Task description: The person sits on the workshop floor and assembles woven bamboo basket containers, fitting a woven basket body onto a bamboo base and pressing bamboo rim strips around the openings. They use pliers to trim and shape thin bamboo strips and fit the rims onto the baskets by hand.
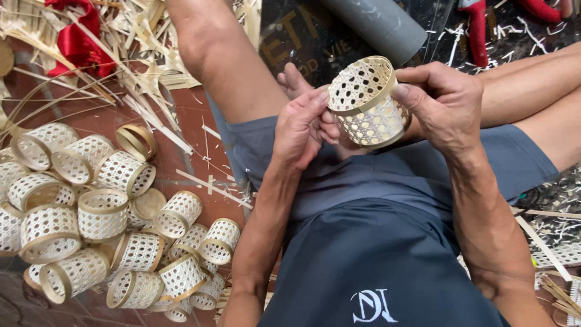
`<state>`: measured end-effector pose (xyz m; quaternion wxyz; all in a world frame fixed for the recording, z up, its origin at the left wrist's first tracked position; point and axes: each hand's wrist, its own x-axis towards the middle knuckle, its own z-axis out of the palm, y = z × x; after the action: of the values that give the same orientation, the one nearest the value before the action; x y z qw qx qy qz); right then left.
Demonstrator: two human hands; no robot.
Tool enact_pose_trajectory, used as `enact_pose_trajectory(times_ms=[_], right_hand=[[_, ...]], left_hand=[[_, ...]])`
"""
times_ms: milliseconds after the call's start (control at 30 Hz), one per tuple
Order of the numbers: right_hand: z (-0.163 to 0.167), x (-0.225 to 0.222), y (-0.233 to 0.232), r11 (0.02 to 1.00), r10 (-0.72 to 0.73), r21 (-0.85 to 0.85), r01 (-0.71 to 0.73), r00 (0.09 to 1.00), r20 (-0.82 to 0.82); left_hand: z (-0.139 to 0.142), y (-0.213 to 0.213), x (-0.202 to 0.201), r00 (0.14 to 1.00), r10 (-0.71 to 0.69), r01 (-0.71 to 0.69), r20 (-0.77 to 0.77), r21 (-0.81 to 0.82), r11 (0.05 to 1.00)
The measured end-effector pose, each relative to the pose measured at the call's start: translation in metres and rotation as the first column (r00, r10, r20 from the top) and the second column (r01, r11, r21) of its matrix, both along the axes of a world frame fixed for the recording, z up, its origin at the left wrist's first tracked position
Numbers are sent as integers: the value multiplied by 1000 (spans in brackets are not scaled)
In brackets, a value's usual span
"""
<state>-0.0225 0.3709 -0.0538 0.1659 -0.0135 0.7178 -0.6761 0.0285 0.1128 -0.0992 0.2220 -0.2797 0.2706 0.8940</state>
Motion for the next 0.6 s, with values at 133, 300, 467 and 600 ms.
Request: enact_pose_trajectory(times_ms=[133,300,467,600], right_hand=[[-4,4,-8,997,-29,-63,34,997,75],[-3,-10,-12,993,93,71,-91,995,-23],[-3,-54,-20,552,515,808,207,678,-525],[-12,-92,-30,594,554,795,120,656,-513]], left_hand=[[-2,-4,6,999,7,-9,46,34,999],[15,-5,3,996,-67,77,59,-181,980],[40,7,1,985,-115,1,-126,-670,742],[50,12,1,939,-220,-143,-266,-879,454]])
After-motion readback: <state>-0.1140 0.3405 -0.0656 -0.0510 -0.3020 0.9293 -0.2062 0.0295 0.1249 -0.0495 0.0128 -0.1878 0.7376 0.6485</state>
